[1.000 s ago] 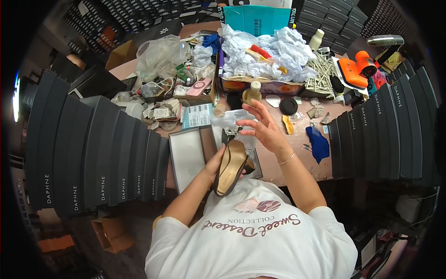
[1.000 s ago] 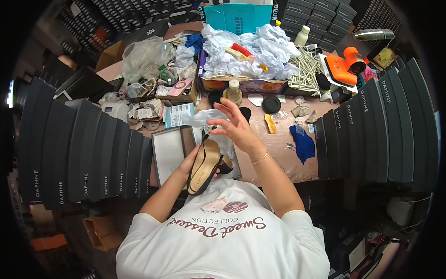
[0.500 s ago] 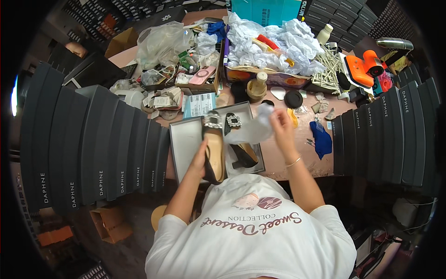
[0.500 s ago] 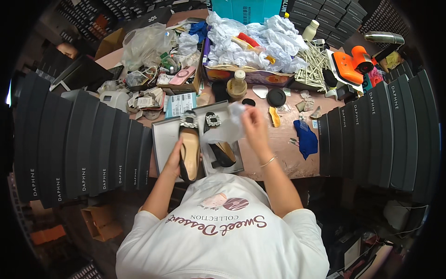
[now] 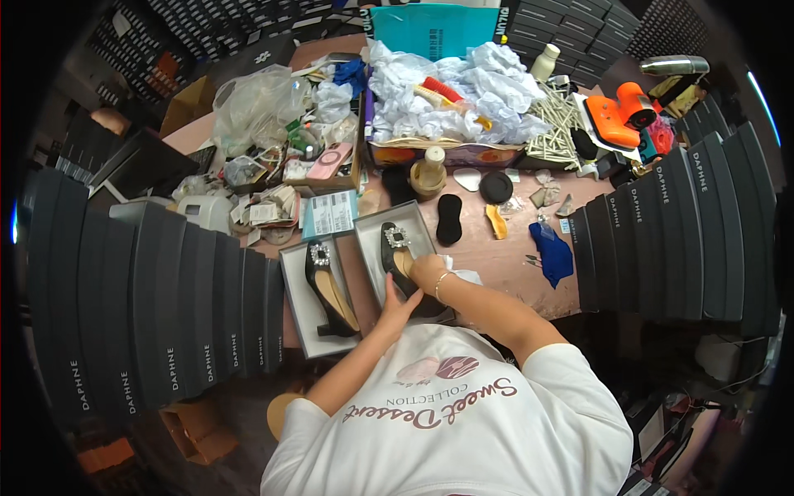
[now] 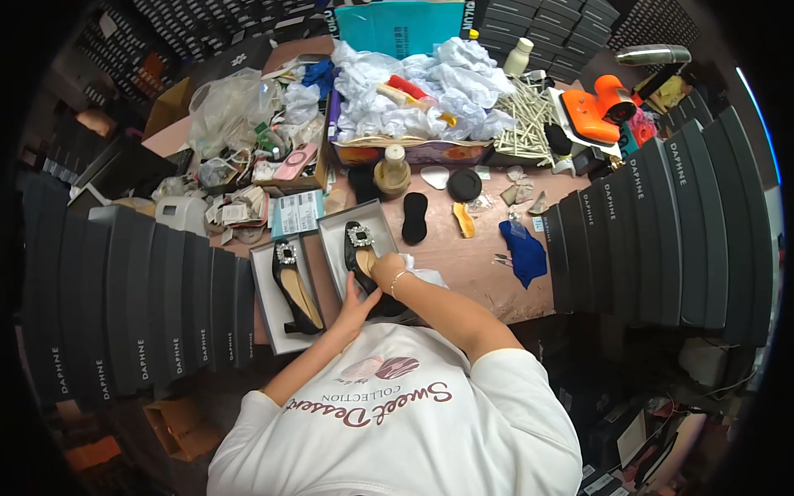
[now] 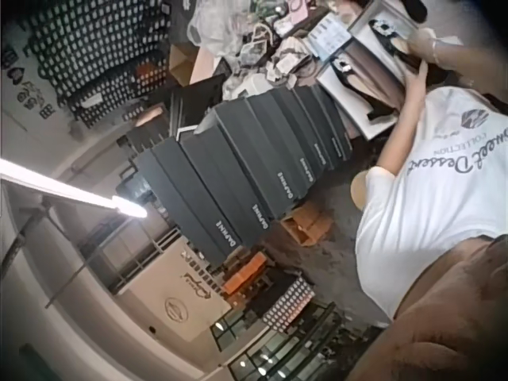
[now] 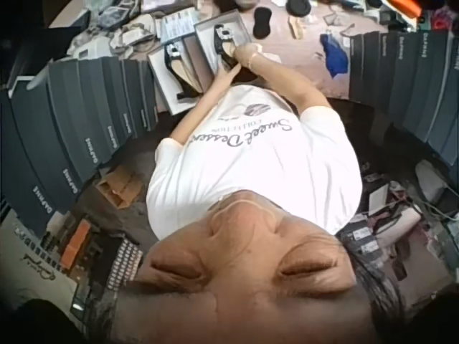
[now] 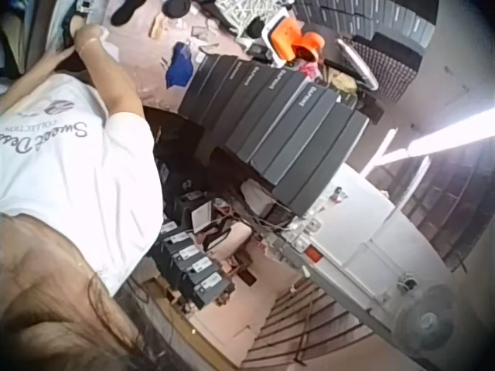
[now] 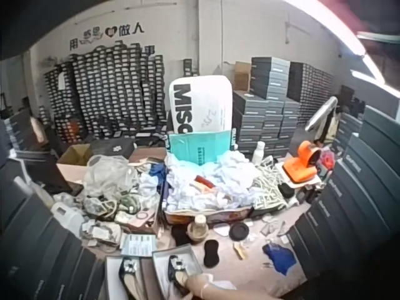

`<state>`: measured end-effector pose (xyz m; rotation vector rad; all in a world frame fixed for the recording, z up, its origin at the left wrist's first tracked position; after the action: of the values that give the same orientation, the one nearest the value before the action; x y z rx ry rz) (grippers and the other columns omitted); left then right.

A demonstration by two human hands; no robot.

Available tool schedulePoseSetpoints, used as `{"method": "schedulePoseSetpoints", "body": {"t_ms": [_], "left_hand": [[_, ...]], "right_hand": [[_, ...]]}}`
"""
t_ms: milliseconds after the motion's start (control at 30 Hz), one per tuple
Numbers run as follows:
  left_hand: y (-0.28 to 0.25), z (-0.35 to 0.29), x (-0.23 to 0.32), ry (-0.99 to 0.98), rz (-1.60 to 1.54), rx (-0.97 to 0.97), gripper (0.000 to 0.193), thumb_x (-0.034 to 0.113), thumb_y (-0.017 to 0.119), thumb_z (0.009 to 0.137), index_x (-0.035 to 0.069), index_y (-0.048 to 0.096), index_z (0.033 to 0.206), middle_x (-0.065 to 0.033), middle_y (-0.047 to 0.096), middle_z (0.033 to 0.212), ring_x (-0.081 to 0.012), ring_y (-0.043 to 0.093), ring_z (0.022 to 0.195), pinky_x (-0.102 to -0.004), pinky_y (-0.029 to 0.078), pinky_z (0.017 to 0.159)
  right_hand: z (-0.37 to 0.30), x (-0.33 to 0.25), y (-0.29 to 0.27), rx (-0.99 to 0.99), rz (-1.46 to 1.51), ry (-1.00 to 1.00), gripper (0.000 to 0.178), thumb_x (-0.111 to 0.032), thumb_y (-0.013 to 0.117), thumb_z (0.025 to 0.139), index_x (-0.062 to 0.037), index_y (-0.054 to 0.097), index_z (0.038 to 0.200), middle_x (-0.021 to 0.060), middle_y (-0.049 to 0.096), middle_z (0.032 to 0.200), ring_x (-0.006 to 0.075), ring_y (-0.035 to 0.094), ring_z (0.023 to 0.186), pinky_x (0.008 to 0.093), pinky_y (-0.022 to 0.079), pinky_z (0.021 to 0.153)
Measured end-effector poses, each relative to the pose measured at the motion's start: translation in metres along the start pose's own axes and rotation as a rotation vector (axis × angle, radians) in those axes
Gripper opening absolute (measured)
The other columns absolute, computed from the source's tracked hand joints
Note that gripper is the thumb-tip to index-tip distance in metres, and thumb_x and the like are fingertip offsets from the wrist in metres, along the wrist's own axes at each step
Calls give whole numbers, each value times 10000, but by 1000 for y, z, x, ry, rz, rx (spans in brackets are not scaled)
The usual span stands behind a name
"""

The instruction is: Packaging high-heeled shoes into boxes with tissue paper and organizing the boxes.

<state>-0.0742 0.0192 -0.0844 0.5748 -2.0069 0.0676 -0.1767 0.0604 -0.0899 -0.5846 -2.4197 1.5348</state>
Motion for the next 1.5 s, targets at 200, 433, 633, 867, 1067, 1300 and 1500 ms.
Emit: {"method": "schedulePoseSetpoints", "body": {"t_ms": [200,433,633,867,1067,1300,1500], "left_hand": [[-16,19,-18,-71,-46,33,979,100,693,799,119,-39,1449,-203,446,1260,-243,498,1109,-330,450,875],[-45,1,-9,-67,-41,154,798,96,652,817,41,156,1439,-190,488,1241,-239,516,1094,-303,470,848],[-20,-34,96,427,503,-25,894,347,670,820,35,117,1449,-238,194,1465,-328,264,1343,-407,265,1068],[59,-40,181,773,631,-152,1080,167,800,680,26,54,1448,-182,234,1393,-292,327,1282,-382,318,1042],[17,-3,143,532,23,-98,470,-73,573,824,-20,448,1273,-80,567,1141,-129,548,1009,-269,457,866],[60,13,128,225,-365,-121,396,-25,548,840,-12,453,1225,-58,561,1119,-133,542,1022,-275,442,883],[43,6,164,331,-47,-25,517,5,602,836,13,406,1314,-132,389,1305,-192,501,1092,-298,457,888]], "right_hand": [[4,-2,-12,-34,31,20,162,-176,625,749,-92,698,867,110,692,836,231,678,786,340,522,636],[-30,36,-64,340,354,174,124,-166,613,712,-54,656,747,155,656,732,299,661,743,401,524,649],[-100,93,-158,511,1016,65,136,-122,586,707,-1,525,691,70,546,614,176,525,561,312,415,525],[-75,56,-163,922,2115,17,131,-106,576,869,-50,529,977,-24,548,842,31,504,734,179,419,634],[-105,59,-145,765,1351,-34,364,-177,662,828,-28,544,1138,61,543,1024,129,524,923,247,452,758],[-123,61,-137,608,1247,-63,539,-122,761,694,-43,532,1176,153,534,1150,293,524,1064,360,441,883],[-92,213,-208,896,551,192,375,16,629,666,-38,573,1032,155,541,1002,355,564,889,379,475,749]]}}
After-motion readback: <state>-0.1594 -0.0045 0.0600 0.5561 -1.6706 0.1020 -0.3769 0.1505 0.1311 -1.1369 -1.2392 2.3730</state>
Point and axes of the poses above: each hand's wrist, its own z-axis towards the middle knuckle, its own y-axis out of the palm, x = y × z, the point moved 6 cm from there along z, towards the middle knuckle
